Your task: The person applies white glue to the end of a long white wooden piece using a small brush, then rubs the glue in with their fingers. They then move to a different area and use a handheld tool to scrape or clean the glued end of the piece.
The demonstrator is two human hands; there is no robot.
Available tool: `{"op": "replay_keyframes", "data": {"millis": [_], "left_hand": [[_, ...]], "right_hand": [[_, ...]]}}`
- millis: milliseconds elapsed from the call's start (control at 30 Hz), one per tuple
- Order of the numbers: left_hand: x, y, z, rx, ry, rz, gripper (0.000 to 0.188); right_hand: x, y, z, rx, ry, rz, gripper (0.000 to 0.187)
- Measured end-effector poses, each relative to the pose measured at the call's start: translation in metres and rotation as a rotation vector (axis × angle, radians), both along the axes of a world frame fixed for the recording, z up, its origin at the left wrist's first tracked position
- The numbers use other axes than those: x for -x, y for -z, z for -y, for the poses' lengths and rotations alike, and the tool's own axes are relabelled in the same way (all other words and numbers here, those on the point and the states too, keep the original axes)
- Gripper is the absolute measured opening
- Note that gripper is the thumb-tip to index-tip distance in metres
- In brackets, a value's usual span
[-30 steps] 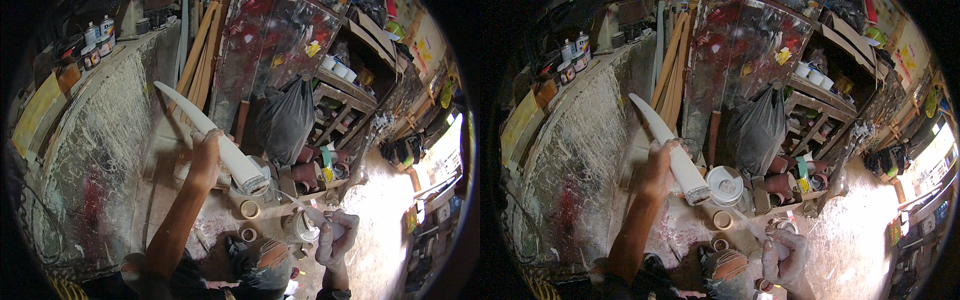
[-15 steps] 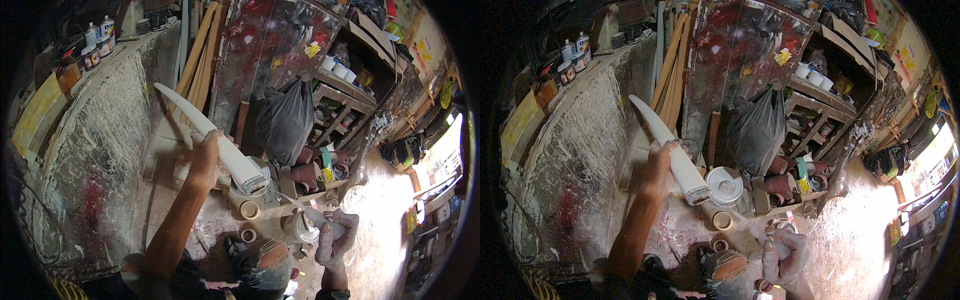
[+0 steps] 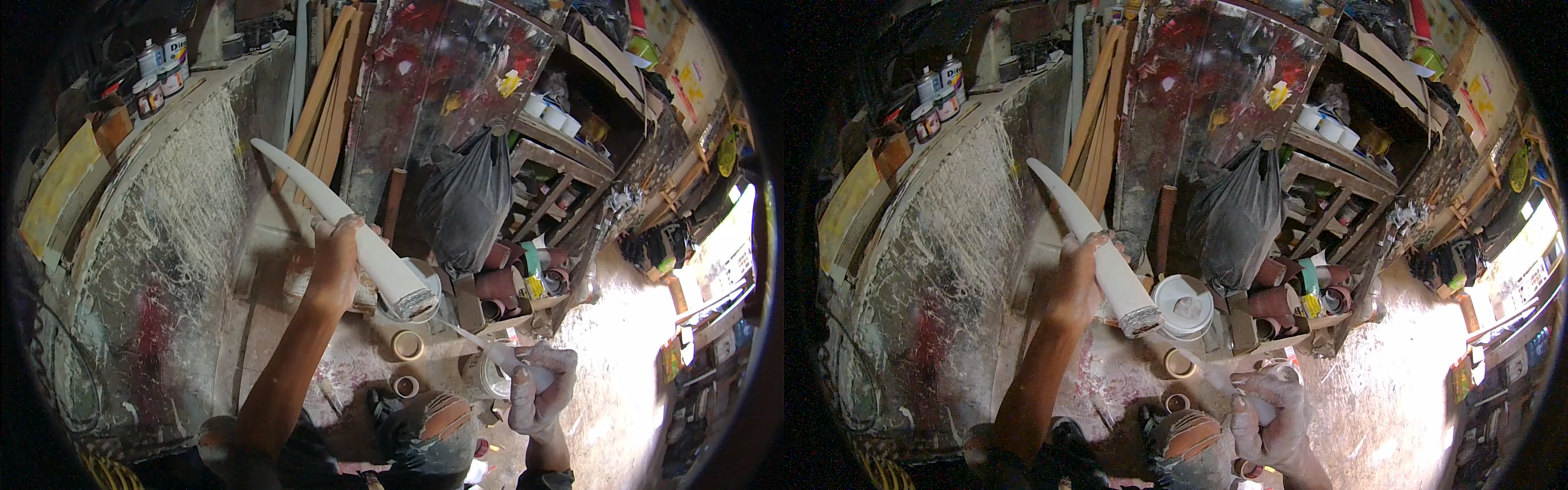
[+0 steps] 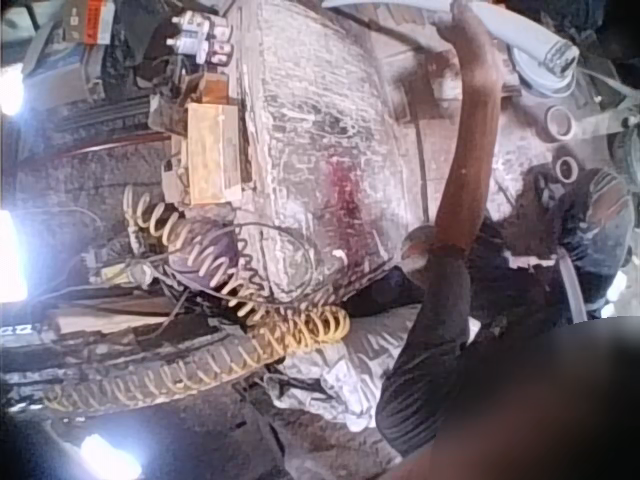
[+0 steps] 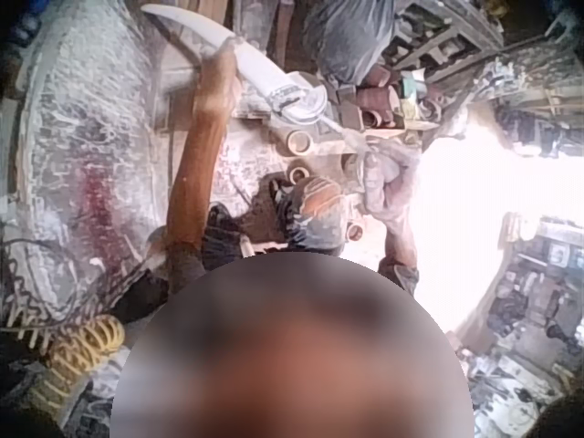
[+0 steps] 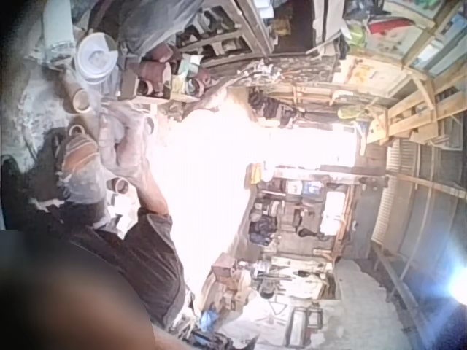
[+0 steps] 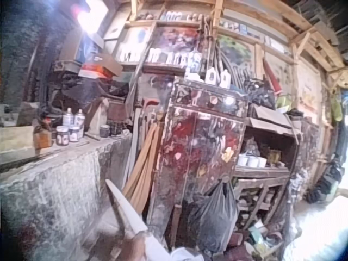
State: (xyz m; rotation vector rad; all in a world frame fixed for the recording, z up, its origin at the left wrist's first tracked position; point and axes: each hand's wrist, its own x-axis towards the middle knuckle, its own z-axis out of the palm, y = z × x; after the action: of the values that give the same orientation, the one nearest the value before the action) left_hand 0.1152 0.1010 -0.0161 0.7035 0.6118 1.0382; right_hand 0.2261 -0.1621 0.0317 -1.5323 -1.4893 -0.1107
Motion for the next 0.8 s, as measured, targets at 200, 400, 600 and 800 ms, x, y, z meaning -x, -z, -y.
{"op": "replay_keyframes", "data": {"millis": [200,400,600,800], "left_hand": [[0.0,0.0,-0.001,0.003,0.003,-0.002,0.03],[-0.001,0.002,-0.002,0.017,-0.014,-0.012,0.029],[0.0,-0.001,0.0,0.019,-0.008,-0.017,0.031],[0.0,-0.002,0.0,0.008,-0.014,-0.009,0.032]], "right_hand": [[-0.002,0.004,-0.001,-0.026,-0.008,0.022,0.024],[-0.002,0.003,-0.001,-0.001,0.008,0.023,0.025],[-0.001,-0.002,-0.001,-0.021,0.01,0.088,0.026],[-0.002,-0.006,-0.003,0.005,0.038,0.207,0.024]]}}
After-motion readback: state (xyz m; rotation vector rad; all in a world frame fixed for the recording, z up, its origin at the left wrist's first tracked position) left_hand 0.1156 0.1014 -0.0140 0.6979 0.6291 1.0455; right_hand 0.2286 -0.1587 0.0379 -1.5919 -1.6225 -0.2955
